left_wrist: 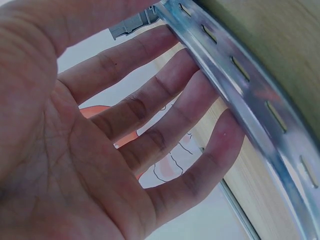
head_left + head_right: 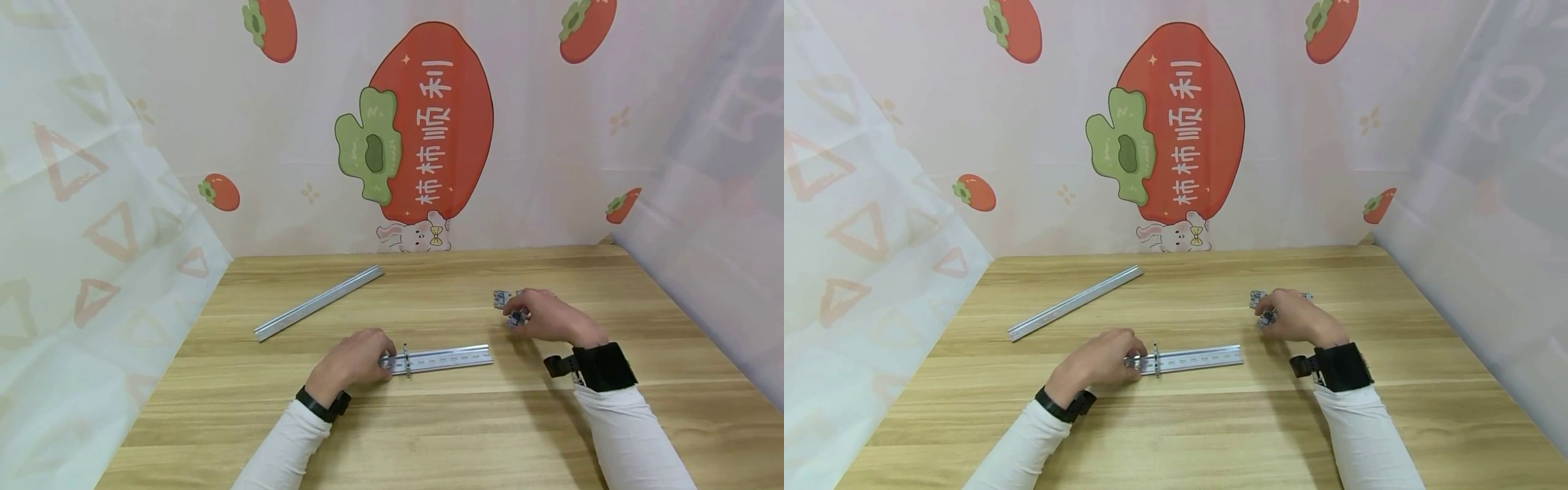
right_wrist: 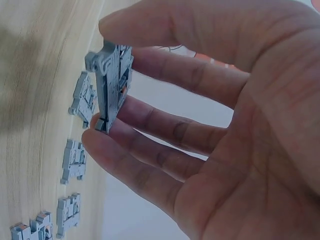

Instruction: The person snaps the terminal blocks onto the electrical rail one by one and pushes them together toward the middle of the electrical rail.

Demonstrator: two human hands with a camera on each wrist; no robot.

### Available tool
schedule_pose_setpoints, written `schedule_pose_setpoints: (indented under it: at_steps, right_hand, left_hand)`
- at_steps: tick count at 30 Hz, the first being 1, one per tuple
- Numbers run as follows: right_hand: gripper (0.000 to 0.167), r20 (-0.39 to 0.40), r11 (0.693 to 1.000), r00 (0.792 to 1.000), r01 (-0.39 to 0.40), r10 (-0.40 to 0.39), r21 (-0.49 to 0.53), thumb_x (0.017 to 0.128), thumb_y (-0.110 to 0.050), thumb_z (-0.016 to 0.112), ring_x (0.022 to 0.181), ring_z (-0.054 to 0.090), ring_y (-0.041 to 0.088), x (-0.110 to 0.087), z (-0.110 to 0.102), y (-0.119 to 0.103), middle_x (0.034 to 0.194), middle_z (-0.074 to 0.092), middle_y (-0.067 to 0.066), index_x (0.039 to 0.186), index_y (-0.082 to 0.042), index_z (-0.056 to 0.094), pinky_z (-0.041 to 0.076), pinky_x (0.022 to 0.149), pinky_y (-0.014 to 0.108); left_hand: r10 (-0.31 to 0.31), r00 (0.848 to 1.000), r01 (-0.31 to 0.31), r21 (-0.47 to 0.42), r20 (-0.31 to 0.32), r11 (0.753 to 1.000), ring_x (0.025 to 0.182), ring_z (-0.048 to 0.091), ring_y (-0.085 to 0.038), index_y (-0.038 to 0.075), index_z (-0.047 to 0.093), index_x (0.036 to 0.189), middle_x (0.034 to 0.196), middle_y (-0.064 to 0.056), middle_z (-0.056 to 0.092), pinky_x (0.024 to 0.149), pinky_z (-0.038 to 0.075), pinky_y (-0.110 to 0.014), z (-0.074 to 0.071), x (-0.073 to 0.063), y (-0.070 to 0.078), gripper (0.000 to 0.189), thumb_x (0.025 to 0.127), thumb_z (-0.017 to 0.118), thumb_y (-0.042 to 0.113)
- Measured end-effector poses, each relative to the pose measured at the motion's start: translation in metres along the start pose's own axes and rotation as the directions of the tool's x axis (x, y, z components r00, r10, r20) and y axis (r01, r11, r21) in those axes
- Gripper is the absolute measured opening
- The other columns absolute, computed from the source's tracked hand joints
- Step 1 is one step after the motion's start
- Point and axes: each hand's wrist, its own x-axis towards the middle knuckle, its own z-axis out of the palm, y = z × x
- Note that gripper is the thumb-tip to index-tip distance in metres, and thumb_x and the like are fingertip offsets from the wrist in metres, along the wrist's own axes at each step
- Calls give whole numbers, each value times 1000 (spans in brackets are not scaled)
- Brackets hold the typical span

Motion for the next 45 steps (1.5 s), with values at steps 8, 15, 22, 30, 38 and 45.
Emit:
schedule_pose_setpoints:
  at_steps: [8,15,22,30,38,45]
  right_hand:
    - [28,-19,1000,1000,-5,5,8,84,-5,79,91,63,24,0,-1,-3,102,66,9,111,1,74,54,77,41]
    - [27,-48,1000,999,-4,4,-1,83,-5,80,90,62,24,0,0,-5,100,63,7,109,-1,75,53,77,41]
    - [28,-63,1000,998,3,-4,-18,81,-6,82,91,62,29,1,1,-10,98,63,8,107,-2,75,52,78,44]
    - [28,-58,1000,998,-18,18,0,81,-3,82,93,63,28,0,1,-13,100,63,8,108,-2,74,54,80,44]
    - [31,-51,1000,999,-6,6,3,82,-4,81,94,62,28,-1,2,-14,103,63,9,112,-5,74,53,79,44]
    - [27,-49,1000,999,8,-8,5,82,-3,80,93,61,27,1,3,-14,103,63,9,108,-6,75,53,79,43]
  left_hand:
    - [4,1000,-4,5,3,1000,75,54,-12,8,77,98,96,-2,68,65,47,-31,-1,-1,0,20,81,86,13]
    - [6,1000,-6,7,20,1000,74,53,-13,8,77,100,94,-1,66,64,46,-30,-2,-1,0,22,81,85,11]
    - [17,1000,-18,12,26,1000,75,53,-13,7,77,102,95,-2,67,65,47,-31,-2,-1,-1,23,80,85,10]
    - [21,1000,-21,15,22,1000,76,53,-13,7,77,103,96,-2,67,66,47,-31,-2,-1,-2,24,80,85,10]
    - [7,1000,-7,12,22,1000,78,54,-13,6,77,105,99,-3,68,69,48,-32,-1,-2,-1,27,80,85,9]
    - [5,1000,-5,14,16,1000,80,55,-13,6,77,104,99,-3,68,72,50,-34,-1,-2,-1,25,80,84,9]
